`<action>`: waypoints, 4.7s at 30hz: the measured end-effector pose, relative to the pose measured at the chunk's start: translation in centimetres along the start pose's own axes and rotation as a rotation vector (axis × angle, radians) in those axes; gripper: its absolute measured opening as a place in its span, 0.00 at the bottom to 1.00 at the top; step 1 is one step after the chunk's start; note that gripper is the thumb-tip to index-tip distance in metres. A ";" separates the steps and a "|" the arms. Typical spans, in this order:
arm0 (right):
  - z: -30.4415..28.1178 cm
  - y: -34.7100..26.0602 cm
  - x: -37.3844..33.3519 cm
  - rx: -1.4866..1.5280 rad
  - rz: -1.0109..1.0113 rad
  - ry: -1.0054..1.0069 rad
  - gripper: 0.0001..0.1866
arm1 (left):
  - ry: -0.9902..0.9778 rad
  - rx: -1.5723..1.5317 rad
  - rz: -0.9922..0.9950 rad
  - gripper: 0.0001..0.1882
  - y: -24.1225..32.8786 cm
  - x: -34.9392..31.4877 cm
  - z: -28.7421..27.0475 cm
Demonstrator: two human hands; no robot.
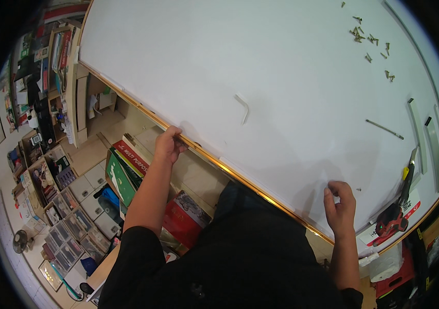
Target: The person attaches a gold-colored trim to the edges of a large white board using a cordless drill and screws. They position trim pieces along the perimeter, drive screws to secure them, and occasionally adjust the board with assistance from another person.
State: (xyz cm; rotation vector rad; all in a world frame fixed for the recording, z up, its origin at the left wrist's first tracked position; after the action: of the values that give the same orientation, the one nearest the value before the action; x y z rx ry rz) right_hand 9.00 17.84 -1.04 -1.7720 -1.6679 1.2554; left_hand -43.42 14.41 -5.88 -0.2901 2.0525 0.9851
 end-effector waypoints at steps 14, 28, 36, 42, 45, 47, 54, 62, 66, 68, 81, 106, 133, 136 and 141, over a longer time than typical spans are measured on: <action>0.0 0.2 0.1 -0.025 0.008 -0.001 0.11 | -0.032 0.017 0.034 0.05 -1.1 2.2 -2.7; -14.3 5.1 -6.6 -0.189 0.216 0.732 0.12 | 0.234 0.636 0.723 0.24 0.8 2.8 -3.0; -25.5 11.6 -5.6 -0.674 -0.141 0.399 0.24 | -0.349 1.238 1.474 0.29 1.4 -4.5 -1.8; -26.0 14.0 -3.3 -0.718 -0.333 0.204 0.36 | -0.473 1.442 1.675 0.07 3.0 -6.4 3.4; -26.1 15.3 -1.7 -0.734 -0.274 0.096 0.40 | -0.486 1.710 1.642 0.03 3.8 -5.1 6.1; -26.8 16.2 -1.1 -0.903 -0.264 0.099 0.42 | -0.486 1.625 1.702 0.04 4.1 -5.1 7.0; -27.5 16.1 -1.0 -0.914 -0.309 0.057 0.45 | -0.490 1.382 1.714 0.09 4.5 -6.6 6.0; -21.9 8.0 -3.9 -0.317 -0.134 -0.004 0.47 | -0.678 1.203 1.515 0.10 5.5 -4.2 6.1; -15.5 1.8 -5.2 -0.115 -0.114 0.016 0.48 | -0.625 1.047 1.559 0.08 4.6 -4.0 5.3; -12.6 -1.2 -5.1 0.048 0.014 -0.057 0.48 | -0.604 1.010 1.604 0.08 4.4 -3.9 5.2; 2.6 -19.1 2.0 0.049 0.132 -0.449 0.20 | -0.543 0.943 1.579 0.12 4.0 -2.9 3.6; 12.0 -25.1 4.4 -0.497 -0.220 -0.497 0.18 | -0.589 0.639 1.800 0.07 3.0 -2.5 1.0; 14.5 -24.5 5.1 -0.481 -0.239 -0.442 0.17 | -0.411 0.656 1.950 0.07 1.9 -2.3 0.7; 14.8 -25.0 5.3 -0.502 -0.258 -0.459 0.18 | -0.423 0.623 1.932 0.09 2.3 -2.3 0.8; 15.7 -27.7 6.0 -0.592 -0.274 -0.502 0.19 | -0.548 0.592 1.824 0.12 2.6 -1.8 0.9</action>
State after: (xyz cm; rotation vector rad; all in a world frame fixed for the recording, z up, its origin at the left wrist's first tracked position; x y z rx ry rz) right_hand -20.33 24.80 10.72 -1.4944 -2.6894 1.2230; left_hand -43.10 16.56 -3.42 2.1871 1.5432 1.0151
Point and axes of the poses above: each hand's wrist, its own x-axis towards the middle knuckle, its own z-axis out of the palm, y = z × x, the point moved 2 cm from there along x, towards the middle knuckle, and after that the axes turned 8 degrees about y, right-handed, at the moved point
